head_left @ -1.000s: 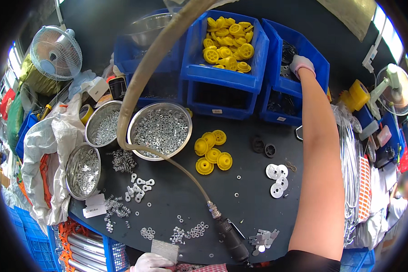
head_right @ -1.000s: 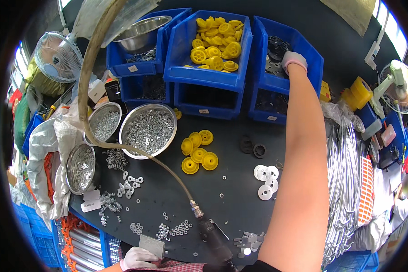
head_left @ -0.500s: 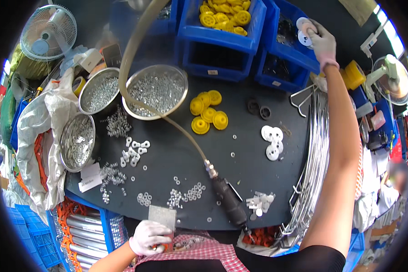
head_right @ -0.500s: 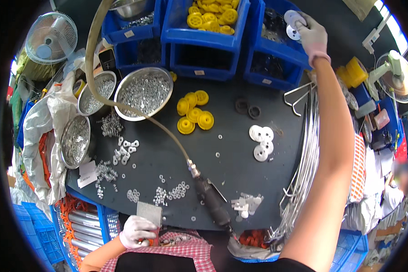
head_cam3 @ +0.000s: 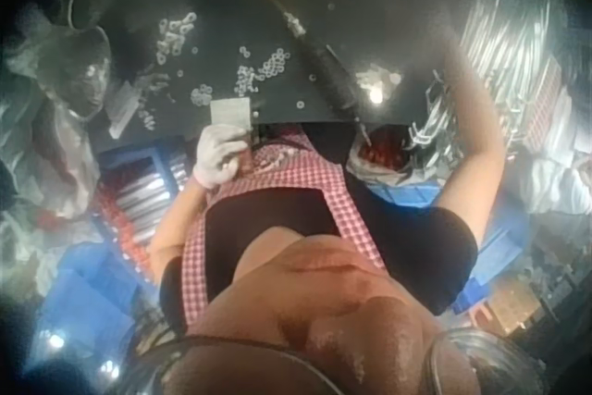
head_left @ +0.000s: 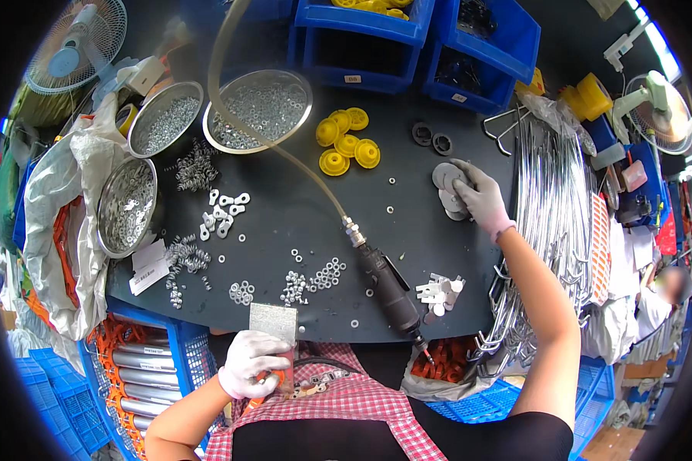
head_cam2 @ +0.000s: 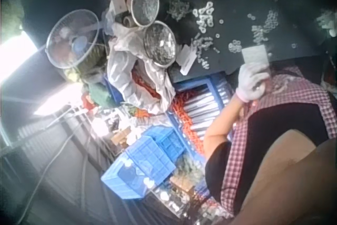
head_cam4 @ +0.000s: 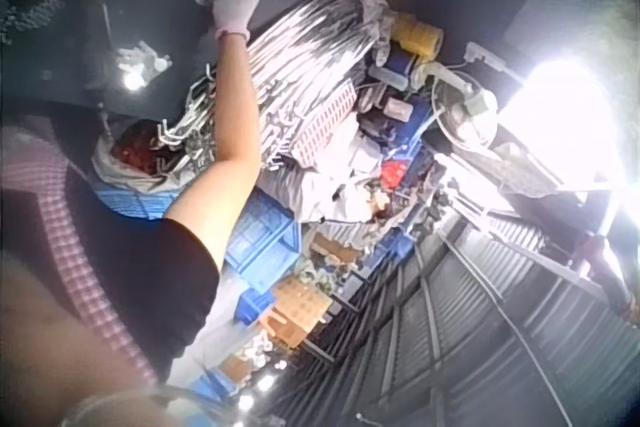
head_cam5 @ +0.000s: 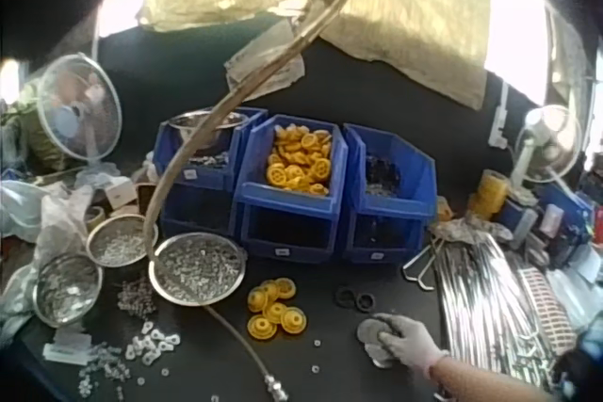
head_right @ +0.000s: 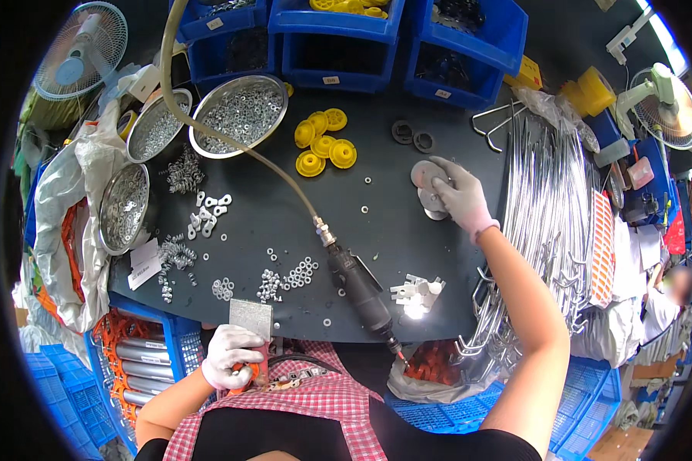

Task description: The person assembles mechanical components by attaching a metal tube to a specialized frame, securing the parts with an electric screwdriver.

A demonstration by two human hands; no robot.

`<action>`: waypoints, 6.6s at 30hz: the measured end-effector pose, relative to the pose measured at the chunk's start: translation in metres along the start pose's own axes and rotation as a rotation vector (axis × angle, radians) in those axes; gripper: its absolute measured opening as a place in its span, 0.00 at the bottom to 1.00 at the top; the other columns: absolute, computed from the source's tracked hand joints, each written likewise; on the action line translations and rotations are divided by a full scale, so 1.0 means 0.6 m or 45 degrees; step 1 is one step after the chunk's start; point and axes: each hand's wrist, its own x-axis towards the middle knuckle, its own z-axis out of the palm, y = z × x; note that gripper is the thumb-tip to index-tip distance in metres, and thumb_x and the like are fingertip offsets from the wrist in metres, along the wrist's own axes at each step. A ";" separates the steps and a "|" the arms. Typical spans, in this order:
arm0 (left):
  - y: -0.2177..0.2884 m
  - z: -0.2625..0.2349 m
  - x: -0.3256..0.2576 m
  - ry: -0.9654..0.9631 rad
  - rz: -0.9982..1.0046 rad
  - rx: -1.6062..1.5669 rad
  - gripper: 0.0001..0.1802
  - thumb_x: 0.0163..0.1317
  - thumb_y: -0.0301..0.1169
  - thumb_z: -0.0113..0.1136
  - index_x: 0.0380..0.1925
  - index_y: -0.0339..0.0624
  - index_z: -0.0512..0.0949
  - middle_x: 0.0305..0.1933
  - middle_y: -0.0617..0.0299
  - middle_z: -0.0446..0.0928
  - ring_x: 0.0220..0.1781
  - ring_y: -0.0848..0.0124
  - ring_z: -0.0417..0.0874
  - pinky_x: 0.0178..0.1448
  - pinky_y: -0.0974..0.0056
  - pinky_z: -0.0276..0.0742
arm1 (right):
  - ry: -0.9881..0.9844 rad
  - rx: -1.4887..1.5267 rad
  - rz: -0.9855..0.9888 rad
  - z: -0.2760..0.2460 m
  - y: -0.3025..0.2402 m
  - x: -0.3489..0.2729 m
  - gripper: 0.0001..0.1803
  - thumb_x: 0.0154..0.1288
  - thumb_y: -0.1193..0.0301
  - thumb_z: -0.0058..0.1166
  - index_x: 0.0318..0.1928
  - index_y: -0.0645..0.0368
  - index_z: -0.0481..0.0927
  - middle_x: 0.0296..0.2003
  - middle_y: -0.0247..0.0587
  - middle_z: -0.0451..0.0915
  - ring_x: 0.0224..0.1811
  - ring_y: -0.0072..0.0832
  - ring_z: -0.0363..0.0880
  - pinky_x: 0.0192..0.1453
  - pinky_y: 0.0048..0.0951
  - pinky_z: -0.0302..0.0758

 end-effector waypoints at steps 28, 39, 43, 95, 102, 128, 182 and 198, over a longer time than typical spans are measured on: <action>-0.008 -0.003 0.007 0.048 0.022 -0.138 0.16 0.35 0.28 0.62 0.31 0.43 0.79 0.39 0.51 0.81 0.35 0.57 0.84 0.36 0.59 0.79 | 0.107 -0.561 0.018 0.002 -0.016 0.077 0.23 0.54 0.70 0.57 0.52 0.62 0.74 0.45 0.47 0.77 0.49 0.37 0.77 0.56 0.31 0.71; -0.023 -0.007 0.002 -0.105 0.046 -0.136 0.15 0.42 0.37 0.66 0.32 0.45 0.80 0.39 0.51 0.81 0.35 0.56 0.84 0.35 0.60 0.78 | 0.067 -0.573 0.070 -0.006 -0.005 0.118 0.29 0.55 0.70 0.63 0.57 0.65 0.72 0.49 0.48 0.78 0.51 0.35 0.78 0.57 0.30 0.72; -0.027 0.001 0.002 -0.037 0.073 -0.152 0.15 0.44 0.38 0.66 0.32 0.45 0.80 0.39 0.52 0.81 0.35 0.56 0.84 0.35 0.60 0.78 | 0.094 -0.560 0.079 -0.011 -0.017 0.131 0.27 0.57 0.69 0.62 0.56 0.66 0.72 0.48 0.48 0.79 0.49 0.36 0.79 0.54 0.30 0.73; -0.016 0.005 -0.005 0.140 0.097 -0.189 0.17 0.39 0.30 0.62 0.35 0.46 0.78 0.42 0.56 0.80 0.37 0.58 0.84 0.35 0.60 0.78 | 0.272 -0.855 -1.426 0.061 -0.157 0.238 0.17 0.56 0.70 0.62 0.47 0.50 0.76 0.40 0.38 0.80 0.37 0.36 0.83 0.38 0.30 0.79; -0.005 0.003 0.002 0.201 0.093 -0.086 0.18 0.34 0.27 0.59 0.32 0.46 0.78 0.40 0.58 0.80 0.38 0.60 0.84 0.37 0.60 0.77 | 0.061 -0.701 -0.387 -0.007 -0.028 0.189 0.27 0.57 0.61 0.60 0.54 0.61 0.72 0.46 0.53 0.79 0.52 0.45 0.77 0.58 0.35 0.70; 0.026 0.045 -0.046 0.385 -0.169 0.335 0.14 0.52 0.31 0.58 0.40 0.43 0.79 0.49 0.54 0.77 0.54 0.54 0.75 0.62 0.52 0.67 | -0.126 -0.869 -0.505 0.055 -0.034 -0.066 0.19 0.52 0.69 0.63 0.46 0.60 0.79 0.46 0.46 0.77 0.47 0.38 0.79 0.52 0.33 0.75; -0.199 -0.305 0.223 -0.323 -0.708 1.784 0.16 0.47 0.38 0.69 0.36 0.47 0.79 0.35 0.59 0.82 0.42 0.60 0.84 0.45 0.57 0.75 | 0.927 -0.842 -0.720 -0.008 -0.042 0.140 0.10 0.64 0.67 0.53 0.42 0.57 0.80 0.41 0.48 0.80 0.45 0.44 0.78 0.51 0.38 0.72; -0.204 -0.324 0.215 -0.090 -0.791 1.632 0.13 0.50 0.40 0.65 0.36 0.52 0.82 0.34 0.54 0.83 0.40 0.57 0.84 0.47 0.54 0.76 | 0.810 0.629 -0.459 0.168 -0.104 -0.336 0.17 0.75 0.69 0.41 0.55 0.68 0.71 0.51 0.45 0.75 0.53 0.30 0.76 0.58 0.31 0.73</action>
